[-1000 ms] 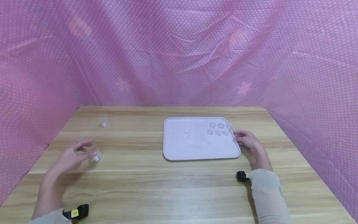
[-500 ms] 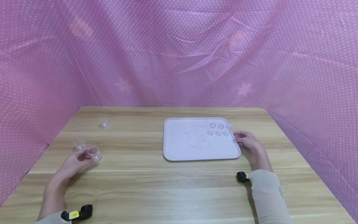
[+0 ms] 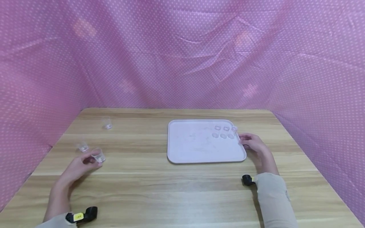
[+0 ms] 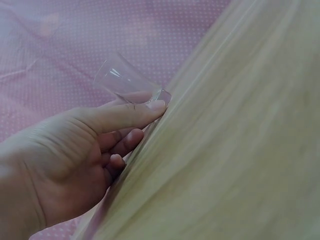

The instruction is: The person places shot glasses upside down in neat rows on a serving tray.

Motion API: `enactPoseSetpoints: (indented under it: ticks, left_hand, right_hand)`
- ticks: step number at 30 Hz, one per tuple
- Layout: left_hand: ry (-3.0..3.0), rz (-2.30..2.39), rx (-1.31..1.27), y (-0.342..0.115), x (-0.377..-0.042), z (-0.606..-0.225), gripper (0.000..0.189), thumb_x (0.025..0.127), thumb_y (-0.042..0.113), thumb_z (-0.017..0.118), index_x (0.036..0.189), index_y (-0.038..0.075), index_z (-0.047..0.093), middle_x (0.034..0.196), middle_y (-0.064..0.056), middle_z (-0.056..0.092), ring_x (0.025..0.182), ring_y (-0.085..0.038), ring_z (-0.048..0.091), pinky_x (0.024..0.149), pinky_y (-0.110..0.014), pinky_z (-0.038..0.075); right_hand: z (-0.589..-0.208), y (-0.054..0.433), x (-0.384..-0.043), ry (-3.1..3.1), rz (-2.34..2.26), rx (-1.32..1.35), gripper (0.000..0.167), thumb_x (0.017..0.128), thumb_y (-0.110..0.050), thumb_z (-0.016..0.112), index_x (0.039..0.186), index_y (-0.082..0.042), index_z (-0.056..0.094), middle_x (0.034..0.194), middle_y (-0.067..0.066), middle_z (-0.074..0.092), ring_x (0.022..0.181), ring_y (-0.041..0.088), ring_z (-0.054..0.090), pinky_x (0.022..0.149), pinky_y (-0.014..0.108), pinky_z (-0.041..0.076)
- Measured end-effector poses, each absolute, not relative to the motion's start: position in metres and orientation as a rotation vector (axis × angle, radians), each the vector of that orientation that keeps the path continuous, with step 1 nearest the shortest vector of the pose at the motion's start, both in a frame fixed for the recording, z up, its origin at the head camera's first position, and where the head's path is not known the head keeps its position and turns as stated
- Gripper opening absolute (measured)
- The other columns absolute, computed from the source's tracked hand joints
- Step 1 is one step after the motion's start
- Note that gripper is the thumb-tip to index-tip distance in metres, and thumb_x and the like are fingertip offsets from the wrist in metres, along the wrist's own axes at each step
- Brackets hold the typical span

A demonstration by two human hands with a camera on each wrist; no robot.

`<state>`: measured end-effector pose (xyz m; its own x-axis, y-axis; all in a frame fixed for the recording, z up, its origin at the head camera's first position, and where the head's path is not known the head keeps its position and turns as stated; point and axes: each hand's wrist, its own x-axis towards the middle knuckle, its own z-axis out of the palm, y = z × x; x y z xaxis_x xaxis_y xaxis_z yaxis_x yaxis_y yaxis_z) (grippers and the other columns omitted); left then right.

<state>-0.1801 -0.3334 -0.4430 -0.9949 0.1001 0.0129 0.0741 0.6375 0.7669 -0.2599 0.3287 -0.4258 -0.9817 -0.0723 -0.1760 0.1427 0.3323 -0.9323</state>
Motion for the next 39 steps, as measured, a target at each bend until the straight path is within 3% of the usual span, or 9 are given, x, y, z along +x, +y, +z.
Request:
enactPoseSetpoints:
  ticks: [7, 12, 18, 22, 28, 34, 39]
  left_hand:
    - [2.871, 1.239, 0.113, -0.332, -0.181, -0.443, 0.062, 0.082, 0.024, 0.07, 0.126, -0.01, 0.045, 0.099, -0.015, 0.058, 0.085, -0.009, 0.05, 0.076, -0.028, 0.036]
    - [2.877, 1.232, 0.11, -0.329, -0.18, -0.441, 0.059, 0.082, 0.025, 0.07, 0.123, -0.011, 0.047, 0.098, -0.017, 0.058, 0.086, -0.015, 0.05, 0.078, -0.035, 0.036]
    - [2.914, 1.219, 0.124, -0.327, -0.179, -0.439, 0.053, 0.081, 0.021, 0.07, 0.117, -0.013, 0.052, 0.093, -0.015, 0.059, 0.082, -0.017, 0.051, 0.073, -0.032, 0.038]
    - [2.929, 1.212, 0.108, -0.326, -0.179, -0.439, 0.053, 0.081, 0.022, 0.071, 0.117, -0.012, 0.052, 0.093, -0.015, 0.06, 0.082, -0.017, 0.052, 0.072, -0.03, 0.038]
    - [2.885, 1.24, 0.081, -0.325, -0.18, -0.439, 0.06, 0.081, 0.028, 0.07, 0.124, -0.009, 0.049, 0.098, -0.017, 0.059, 0.087, -0.022, 0.051, 0.076, -0.036, 0.038]
    - [2.773, 1.338, 0.016, -0.321, -0.181, -0.435, 0.068, 0.081, 0.034, 0.07, 0.131, -0.004, 0.044, 0.106, -0.017, 0.055, 0.091, -0.018, 0.05, 0.075, -0.027, 0.04]
    - [2.688, 1.486, 0.022, -0.318, -0.181, -0.433, 0.066, 0.08, 0.029, 0.071, 0.131, -0.004, 0.044, 0.109, -0.018, 0.055, 0.09, -0.015, 0.053, 0.074, -0.022, 0.044]
  right_hand:
    - [-0.427, 0.329, -0.26, 2.416, -1.706, 0.033, 0.046, 0.088, 0.003, 0.053, 0.129, 0.016, 0.036, 0.109, 0.019, 0.054, 0.082, 0.005, 0.056, 0.076, 0.023, 0.049]
    - [-0.427, 0.33, -0.26, 2.408, -1.717, 0.037, 0.047, 0.088, 0.003, 0.053, 0.129, 0.017, 0.036, 0.106, 0.016, 0.055, 0.081, 0.005, 0.056, 0.076, 0.023, 0.049]
    - [-0.425, 0.329, -0.26, 2.412, -1.705, 0.047, 0.046, 0.088, 0.001, 0.054, 0.128, 0.016, 0.037, 0.105, 0.014, 0.056, 0.081, 0.004, 0.056, 0.076, 0.022, 0.048]
    - [-0.424, 0.328, -0.26, 2.409, -1.7, 0.047, 0.047, 0.088, 0.002, 0.054, 0.129, 0.017, 0.035, 0.109, 0.019, 0.053, 0.082, 0.004, 0.055, 0.076, 0.022, 0.048]
    - [-0.426, 0.329, -0.259, 2.416, -1.704, 0.042, 0.047, 0.088, 0.002, 0.054, 0.129, 0.017, 0.035, 0.11, 0.02, 0.053, 0.082, 0.004, 0.055, 0.076, 0.022, 0.048]
    - [-0.424, 0.33, -0.257, 2.42, -1.713, 0.033, 0.047, 0.089, 0.001, 0.054, 0.129, 0.017, 0.036, 0.109, 0.019, 0.054, 0.082, 0.003, 0.055, 0.076, 0.022, 0.048]
    - [-0.426, 0.328, -0.258, 2.419, -1.707, 0.019, 0.046, 0.089, 0.001, 0.054, 0.128, 0.018, 0.036, 0.106, 0.017, 0.055, 0.082, 0.003, 0.055, 0.076, 0.022, 0.048]
